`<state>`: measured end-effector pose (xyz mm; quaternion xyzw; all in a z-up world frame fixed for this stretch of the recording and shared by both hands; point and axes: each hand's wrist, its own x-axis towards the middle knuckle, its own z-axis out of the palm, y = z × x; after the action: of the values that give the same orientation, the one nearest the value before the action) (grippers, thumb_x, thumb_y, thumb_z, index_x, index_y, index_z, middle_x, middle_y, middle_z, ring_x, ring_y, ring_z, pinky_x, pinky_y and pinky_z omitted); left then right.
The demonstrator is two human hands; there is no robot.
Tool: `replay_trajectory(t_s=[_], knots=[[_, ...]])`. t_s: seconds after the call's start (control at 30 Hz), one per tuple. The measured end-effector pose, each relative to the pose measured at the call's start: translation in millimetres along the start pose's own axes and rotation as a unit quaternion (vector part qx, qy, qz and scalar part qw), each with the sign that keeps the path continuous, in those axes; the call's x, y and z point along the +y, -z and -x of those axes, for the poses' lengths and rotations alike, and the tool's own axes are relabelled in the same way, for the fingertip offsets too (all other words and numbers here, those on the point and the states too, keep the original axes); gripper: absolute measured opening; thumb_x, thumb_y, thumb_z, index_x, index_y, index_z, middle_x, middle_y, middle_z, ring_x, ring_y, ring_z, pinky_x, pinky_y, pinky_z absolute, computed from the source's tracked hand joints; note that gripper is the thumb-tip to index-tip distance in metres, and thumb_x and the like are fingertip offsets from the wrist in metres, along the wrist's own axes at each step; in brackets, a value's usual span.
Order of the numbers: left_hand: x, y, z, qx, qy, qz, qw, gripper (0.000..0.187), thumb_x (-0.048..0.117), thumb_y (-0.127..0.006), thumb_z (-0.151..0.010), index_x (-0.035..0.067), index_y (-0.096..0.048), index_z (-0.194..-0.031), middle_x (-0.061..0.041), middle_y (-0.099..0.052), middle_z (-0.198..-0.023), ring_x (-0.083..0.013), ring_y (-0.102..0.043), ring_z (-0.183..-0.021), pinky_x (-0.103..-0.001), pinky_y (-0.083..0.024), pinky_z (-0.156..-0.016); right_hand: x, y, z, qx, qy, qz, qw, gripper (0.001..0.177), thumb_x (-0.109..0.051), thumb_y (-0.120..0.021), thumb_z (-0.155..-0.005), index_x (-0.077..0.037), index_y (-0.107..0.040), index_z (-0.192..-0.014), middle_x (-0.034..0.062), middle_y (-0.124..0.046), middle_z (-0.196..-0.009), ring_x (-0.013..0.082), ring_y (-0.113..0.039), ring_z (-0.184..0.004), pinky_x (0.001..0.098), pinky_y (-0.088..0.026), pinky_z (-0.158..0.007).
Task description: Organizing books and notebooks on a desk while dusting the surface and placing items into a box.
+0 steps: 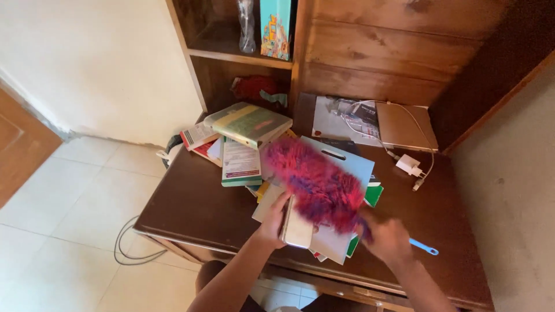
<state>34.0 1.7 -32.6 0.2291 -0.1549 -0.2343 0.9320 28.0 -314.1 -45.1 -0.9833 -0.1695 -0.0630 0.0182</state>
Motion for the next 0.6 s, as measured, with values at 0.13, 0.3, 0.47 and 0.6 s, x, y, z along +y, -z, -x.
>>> replay_trajectory(t_s=[0.13, 0.3, 0.47, 0.6], knots=[[6.2, -5.3, 0.3, -0.017, -0.058, -0.031, 0.998, 0.046, 0.041, -0.057, -0.102, 0.006, -0.057, -0.132, -0.015, -0.066, -0.109, -0.0289, -0.067, -0.098, -0.045, -0.059, -0.082, -30.8, 44.5, -4.7, 0.144, 0.301, -0.108, 0.936, 0.056, -0.010, -0.081, -0.075, -0.020, -0.060, -0.126, 0.0028, -0.074, -0.089, 0.0235, -0.072, -0.069, 0.0411, -0.059, -0.054], [21.0, -22.1, 14.3, 0.114, 0.079, 0.022, 0.990, 0.067, 0.059, -0.057, -0.094, 0.007, -0.053, -0.135, -0.017, -0.061, -0.102, -0.0298, -0.064, -0.089, -0.046, -0.060, -0.077, -8.7, 32.8, -9.1, 0.024, 0.031, -0.051, 0.998, 0.045, -0.057, -0.054, -0.092, -0.026, -0.060, -0.125, 0.0051, -0.070, -0.078, 0.0277, -0.072, -0.055, 0.0462, -0.058, -0.049], [-7.1, 51.5, 16.3, -0.106, -0.067, -0.009, 0.992, 0.041, 0.055, -0.063, -0.096, 0.015, -0.071, -0.100, -0.001, -0.067, -0.089, -0.0165, -0.064, -0.084, -0.032, -0.055, -0.072, -15.3, 13.5, 3.5, 0.069, 0.183, -0.072, 0.978, 0.050, -0.009, -0.076, -0.065, -0.022, -0.066, -0.113, 0.0043, -0.071, -0.067, 0.0250, -0.068, -0.055, 0.0390, -0.058, -0.050], [15.0, -5.9, 16.7, -0.157, -0.219, 0.086, 0.959, 0.021, 0.027, -0.056, -0.106, 0.010, -0.067, -0.114, -0.007, -0.070, -0.103, -0.0219, -0.069, -0.098, -0.039, -0.059, -0.088, -16.6, 4.4, 3.0, 0.077, 0.240, -0.079, 0.964, 0.059, -0.019, -0.079, -0.072, -0.023, -0.064, -0.128, 0.0057, -0.074, -0.109, 0.0284, -0.073, -0.081, 0.0434, -0.058, -0.065]])
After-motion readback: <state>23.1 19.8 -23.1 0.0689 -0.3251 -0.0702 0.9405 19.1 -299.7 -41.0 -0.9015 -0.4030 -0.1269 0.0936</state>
